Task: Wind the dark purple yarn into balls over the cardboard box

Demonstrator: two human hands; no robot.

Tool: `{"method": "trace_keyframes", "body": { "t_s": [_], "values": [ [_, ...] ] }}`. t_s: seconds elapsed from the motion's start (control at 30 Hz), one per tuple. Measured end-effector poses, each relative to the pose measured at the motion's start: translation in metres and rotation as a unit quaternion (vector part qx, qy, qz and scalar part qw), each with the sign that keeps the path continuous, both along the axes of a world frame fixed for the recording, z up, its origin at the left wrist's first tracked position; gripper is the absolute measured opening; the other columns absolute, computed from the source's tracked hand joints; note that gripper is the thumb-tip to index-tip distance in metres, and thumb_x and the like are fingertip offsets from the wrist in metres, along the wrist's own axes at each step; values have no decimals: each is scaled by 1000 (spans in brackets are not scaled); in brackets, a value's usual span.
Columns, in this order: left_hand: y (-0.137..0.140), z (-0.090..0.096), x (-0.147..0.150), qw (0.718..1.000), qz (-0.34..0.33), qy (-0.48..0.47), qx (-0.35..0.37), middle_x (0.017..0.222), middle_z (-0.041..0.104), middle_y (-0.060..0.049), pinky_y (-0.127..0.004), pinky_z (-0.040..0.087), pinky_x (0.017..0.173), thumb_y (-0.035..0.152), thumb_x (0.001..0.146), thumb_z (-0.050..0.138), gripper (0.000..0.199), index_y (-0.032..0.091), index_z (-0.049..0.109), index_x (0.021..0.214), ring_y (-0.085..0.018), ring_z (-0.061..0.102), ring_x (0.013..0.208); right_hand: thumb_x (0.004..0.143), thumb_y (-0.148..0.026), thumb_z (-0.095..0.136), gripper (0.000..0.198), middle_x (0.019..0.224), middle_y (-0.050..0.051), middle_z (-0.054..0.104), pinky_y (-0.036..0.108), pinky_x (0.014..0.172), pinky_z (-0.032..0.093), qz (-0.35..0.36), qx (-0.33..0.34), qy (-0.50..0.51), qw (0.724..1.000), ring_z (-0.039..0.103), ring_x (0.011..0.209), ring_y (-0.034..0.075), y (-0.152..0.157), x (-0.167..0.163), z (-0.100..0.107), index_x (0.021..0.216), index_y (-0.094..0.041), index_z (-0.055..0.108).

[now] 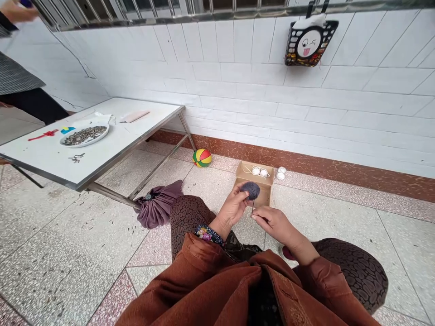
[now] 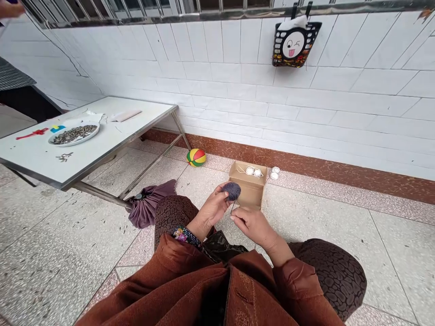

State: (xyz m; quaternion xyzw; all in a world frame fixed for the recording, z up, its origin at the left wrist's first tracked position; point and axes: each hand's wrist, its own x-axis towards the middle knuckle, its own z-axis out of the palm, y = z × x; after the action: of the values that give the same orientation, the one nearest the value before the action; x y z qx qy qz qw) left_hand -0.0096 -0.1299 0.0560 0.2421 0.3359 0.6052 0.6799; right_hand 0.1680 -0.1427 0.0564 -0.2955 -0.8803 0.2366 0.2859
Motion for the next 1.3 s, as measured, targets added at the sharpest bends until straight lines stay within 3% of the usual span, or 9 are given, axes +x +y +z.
{"method": "trace_keyframes", "body": {
  "t_s": [0.13,0.27,0.47,0.57,0.67,0.83,1.03,1.13,1.3],
  "values": [
    [-2,-8,2,999,13,45,-23,117,63,-6,-28,44,83,23,68,81,53,19,60,116,-16,59,98,105,-33,48,26,81,4,66,27,67,49,37,51,-9,998,63,74,16,-2,-1,31,94,-22,69],
    [-11,-8,5,993,-76,84,28,111,64,-4,-32,42,94,16,62,84,62,22,61,120,-19,58,106,103,-35,53,24,84,4,68,29,69,49,-20,34,39,998,63,76,17,25,4,45,97,-23,72],
    [-19,1,5,980,-177,-10,89,127,62,-8,-35,43,99,20,66,83,70,25,61,132,-24,57,118,99,-34,52,24,81,4,71,32,74,51,-159,-76,102,979,66,77,20,48,10,-7,85,-21,68],
    [-14,-2,0,989,-133,-28,60,128,61,-9,-34,47,91,24,69,81,66,25,60,131,-24,60,114,98,-35,51,24,81,5,71,32,70,51,-174,-93,67,978,67,76,21,30,4,-40,86,-22,67],
    [-8,-12,-5,997,-68,16,19,121,62,-8,-32,48,85,23,68,80,62,23,60,127,-20,61,105,101,-35,48,25,82,4,69,32,71,51,-111,-94,28,989,66,76,20,4,-1,-48,86,-22,64],
    [-6,-26,-7,987,-6,161,15,105,62,-3,-32,45,91,18,67,77,64,22,57,128,-17,58,99,103,-31,49,23,78,3,66,28,67,49,18,-57,8,998,63,73,17,-17,0,-6,89,-22,65],
    [-11,-17,-9,968,-150,170,104,109,62,-4,-34,43,94,18,66,81,76,25,54,136,-20,58,102,100,-34,57,19,84,4,68,30,73,50,-132,-36,130,982,63,79,18,16,10,32,90,-23,68],
    [-17,-8,-7,962,-210,112,136,116,62,-6,-34,41,96,22,66,84,78,26,55,138,-21,57,108,97,-36,59,21,82,3,69,31,74,50,-179,-62,152,970,63,78,19,29,10,15,84,-22,67],
    [-21,-2,-4,980,-176,5,92,113,64,-6,-32,43,95,24,70,81,68,25,61,134,-19,60,105,98,-37,50,25,76,3,67,30,67,49,-200,-115,126,965,62,71,19,12,2,-35,84,-22,64]
  ]
}}
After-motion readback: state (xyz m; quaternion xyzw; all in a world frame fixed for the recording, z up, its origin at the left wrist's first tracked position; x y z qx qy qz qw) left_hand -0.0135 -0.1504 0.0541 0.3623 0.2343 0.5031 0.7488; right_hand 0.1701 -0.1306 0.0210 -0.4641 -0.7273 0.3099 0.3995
